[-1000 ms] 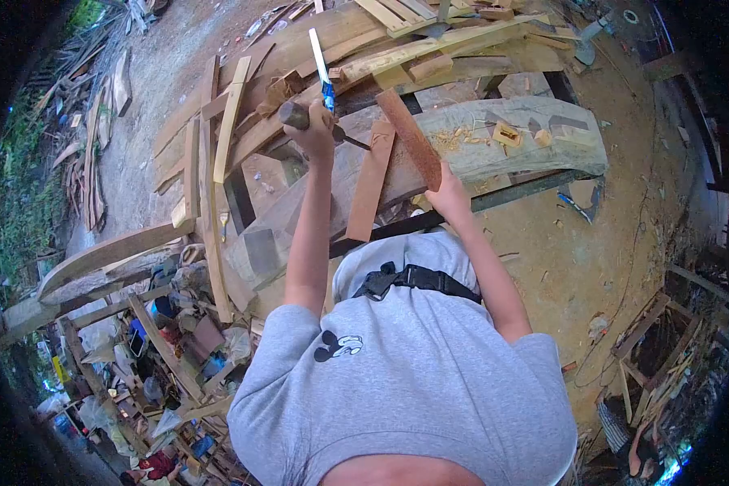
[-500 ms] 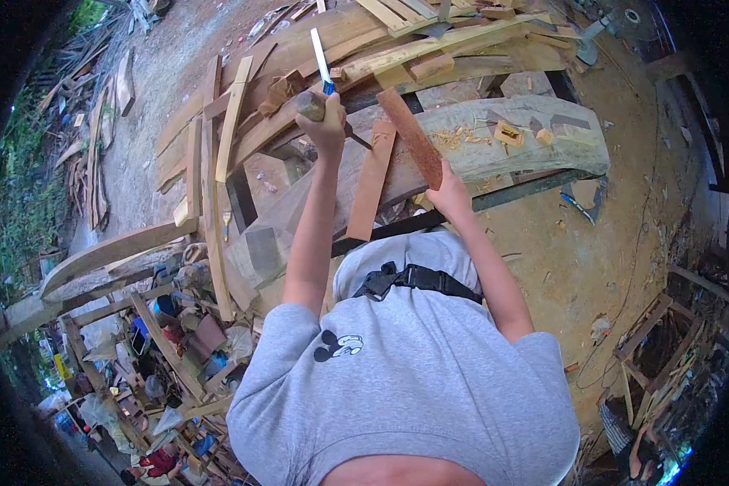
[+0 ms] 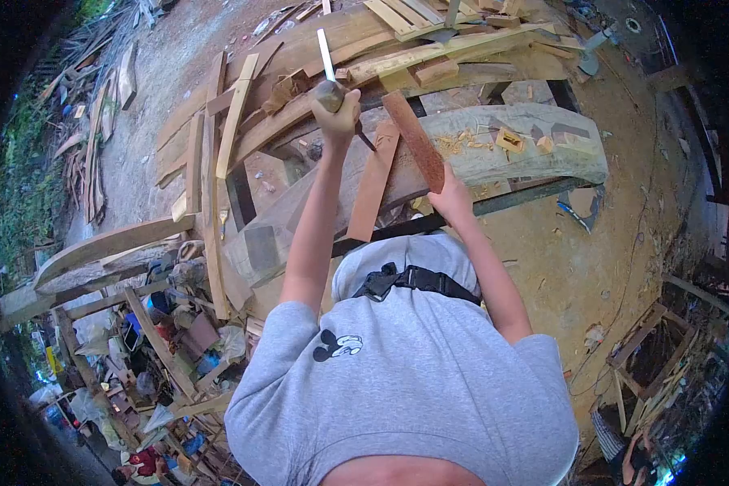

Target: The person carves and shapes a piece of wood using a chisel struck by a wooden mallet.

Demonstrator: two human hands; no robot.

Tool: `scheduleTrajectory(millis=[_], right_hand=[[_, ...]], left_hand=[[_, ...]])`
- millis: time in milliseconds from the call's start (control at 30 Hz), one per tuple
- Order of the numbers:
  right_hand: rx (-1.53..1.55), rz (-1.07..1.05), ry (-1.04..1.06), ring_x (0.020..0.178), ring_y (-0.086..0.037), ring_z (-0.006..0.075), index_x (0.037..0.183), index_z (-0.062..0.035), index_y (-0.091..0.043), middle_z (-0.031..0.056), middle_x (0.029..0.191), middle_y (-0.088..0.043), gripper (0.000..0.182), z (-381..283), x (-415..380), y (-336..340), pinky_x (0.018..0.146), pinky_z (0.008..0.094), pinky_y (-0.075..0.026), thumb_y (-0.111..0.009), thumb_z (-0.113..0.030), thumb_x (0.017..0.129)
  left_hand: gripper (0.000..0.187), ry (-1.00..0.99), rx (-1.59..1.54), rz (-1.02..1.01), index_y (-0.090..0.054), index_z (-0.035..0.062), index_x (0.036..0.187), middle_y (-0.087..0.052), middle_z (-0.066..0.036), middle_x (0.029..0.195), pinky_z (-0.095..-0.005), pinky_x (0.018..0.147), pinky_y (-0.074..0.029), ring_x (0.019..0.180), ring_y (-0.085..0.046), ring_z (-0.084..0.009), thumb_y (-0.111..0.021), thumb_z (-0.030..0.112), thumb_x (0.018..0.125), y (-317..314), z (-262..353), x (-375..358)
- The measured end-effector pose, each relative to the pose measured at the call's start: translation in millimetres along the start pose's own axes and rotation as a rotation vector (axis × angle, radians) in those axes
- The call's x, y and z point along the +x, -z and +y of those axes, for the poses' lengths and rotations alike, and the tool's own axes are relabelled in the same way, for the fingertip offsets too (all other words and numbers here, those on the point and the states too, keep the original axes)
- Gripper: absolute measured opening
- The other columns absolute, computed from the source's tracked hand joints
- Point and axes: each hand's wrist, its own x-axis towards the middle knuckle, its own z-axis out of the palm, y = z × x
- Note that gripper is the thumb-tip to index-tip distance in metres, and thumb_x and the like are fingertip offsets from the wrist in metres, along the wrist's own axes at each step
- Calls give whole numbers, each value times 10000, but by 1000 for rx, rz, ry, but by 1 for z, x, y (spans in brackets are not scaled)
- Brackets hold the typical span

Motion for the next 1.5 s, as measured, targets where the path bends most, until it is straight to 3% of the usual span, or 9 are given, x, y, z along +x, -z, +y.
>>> scheduleTrajectory(millis=[633,833,1033,1100,1167,1233,1333,1400,1500], right_hand=[[-97,74,99,792,-562,386,1174,-124,-383,227,825,-580,599,-19,-2,44,679,452,-450,-611,-173,623],[254,699,676,881,-574,281,1116,-66,-465,149,955,-580,553,-85,-2,161,753,340,-451,-695,-142,619],[677,741,1012,910,-534,196,1043,37,-441,117,985,-552,550,-158,0,201,780,312,-424,-726,-241,662],[428,677,990,893,-540,219,1143,-49,-434,96,997,-537,600,-140,9,208,762,331,-434,-718,-148,624],[-886,582,1057,842,-536,250,1227,-199,-410,78,943,-531,746,-134,12,223,715,356,-447,-694,-82,547],[-801,657,1080,793,-517,287,1248,-354,-371,72,875,-521,875,-138,10,223,681,386,-444,-662,-65,476],[-437,764,954,867,-529,243,1241,-214,-398,67,953,-533,774,-151,0,228,755,352,-432,-697,-68,542],[559,634,950,986,-490,194,1172,-60,-416,88,1050,-506,638,-161,-5,213,825,330,-405,-732,-116,621],[545,575,983,996,-477,168,1138,-16,-427,89,1055,-505,578,-138,0,180,845,315,-385,-719,-153,659]], left_hand=[[118,-278,451,156,-447,35,722,-450,1,532,-215,389,-334,436,-442,-73,-558,0,744,-1,-26,1],[217,-191,452,287,-401,13,556,-373,15,473,-255,414,-292,465,-351,-63,-559,35,703,1,-14,-10],[207,-376,630,277,-412,20,556,-376,-12,458,-256,416,-313,431,-360,-86,-561,46,696,-13,-2,-9],[182,-350,604,238,-428,25,568,-393,-50,468,-268,422,-336,417,-385,-125,-562,45,689,-15,-3,-10],[157,-384,626,198,-447,20,582,-420,-83,487,-284,429,-353,423,-412,-152,-560,46,688,-17,-3,-10],[211,-311,648,128,-422,37,589,-385,-9,502,-261,445,-336,465,-370,-113,-578,87,721,-21,-1,-11],[218,-340,622,129,-419,34,585,-375,-27,489,-268,444,-337,462,-377,-120,-576,96,723,-29,-1,-12],[237,-331,664,108,-427,27,590,-380,-49,488,-280,446,-343,453,-380,-139,-587,129,733,-30,-1,-14],[240,-311,660,106,-436,26,596,-393,-59,491,-293,451,-353,447,-387,-159,-592,143,737,-30,2,-15]])
